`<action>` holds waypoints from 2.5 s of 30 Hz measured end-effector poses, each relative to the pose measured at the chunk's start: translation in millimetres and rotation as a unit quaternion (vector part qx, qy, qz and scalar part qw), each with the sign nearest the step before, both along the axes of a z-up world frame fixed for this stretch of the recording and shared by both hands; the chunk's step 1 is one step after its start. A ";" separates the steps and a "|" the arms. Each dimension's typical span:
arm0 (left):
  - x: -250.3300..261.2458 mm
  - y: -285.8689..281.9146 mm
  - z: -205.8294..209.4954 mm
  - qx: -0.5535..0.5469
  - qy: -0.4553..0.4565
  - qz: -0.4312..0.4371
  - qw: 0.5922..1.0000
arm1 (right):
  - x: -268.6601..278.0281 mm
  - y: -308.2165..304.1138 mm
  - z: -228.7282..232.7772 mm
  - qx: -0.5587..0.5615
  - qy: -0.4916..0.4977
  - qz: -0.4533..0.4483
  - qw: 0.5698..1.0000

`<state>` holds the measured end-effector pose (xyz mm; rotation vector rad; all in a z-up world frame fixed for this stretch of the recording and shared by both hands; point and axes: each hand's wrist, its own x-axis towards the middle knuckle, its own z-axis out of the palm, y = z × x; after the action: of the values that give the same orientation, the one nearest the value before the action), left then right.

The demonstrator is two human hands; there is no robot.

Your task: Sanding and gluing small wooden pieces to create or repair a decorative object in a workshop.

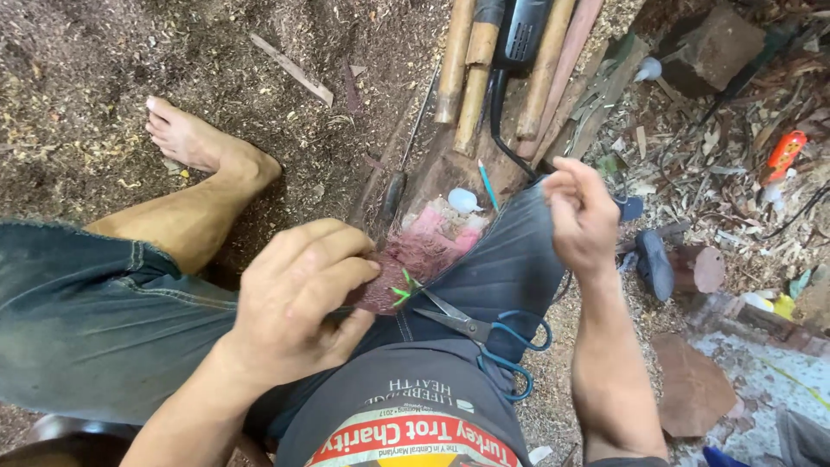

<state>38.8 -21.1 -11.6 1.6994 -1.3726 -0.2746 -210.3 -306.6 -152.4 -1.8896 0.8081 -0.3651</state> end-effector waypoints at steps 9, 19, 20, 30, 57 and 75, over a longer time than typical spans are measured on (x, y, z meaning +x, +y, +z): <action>6.5 -2.4 4.6 -0.051 -0.021 0.020 0.998 | 44.4 16.2 -57.3 -0.079 0.236 0.275 0.929; 27.8 9.3 21.1 -0.059 -0.055 0.089 0.993 | 36.5 57.0 31.1 0.091 -0.091 0.163 0.978; 28.9 10.7 22.9 -0.056 -0.059 0.094 0.992 | 35.2 61.6 55.5 0.060 -0.142 0.160 0.975; 32.2 24.3 29.6 -0.058 -0.057 0.115 0.990 | 51.8 87.2 142.5 -0.035 -0.231 0.168 0.958; 26.7 27.3 35.0 -0.070 -0.043 0.088 0.993 | 69.5 94.4 177.0 -0.126 -0.180 0.230 0.948; 13.6 28.0 8.8 -0.080 0.118 0.103 0.984 | 19.4 43.9 -117.7 0.129 -0.073 -0.004 0.989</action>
<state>52.4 6.9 -2.8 1.6033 -1.0094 -0.2338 -190.9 -262.7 -270.2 -1.5993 0.7269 -0.3800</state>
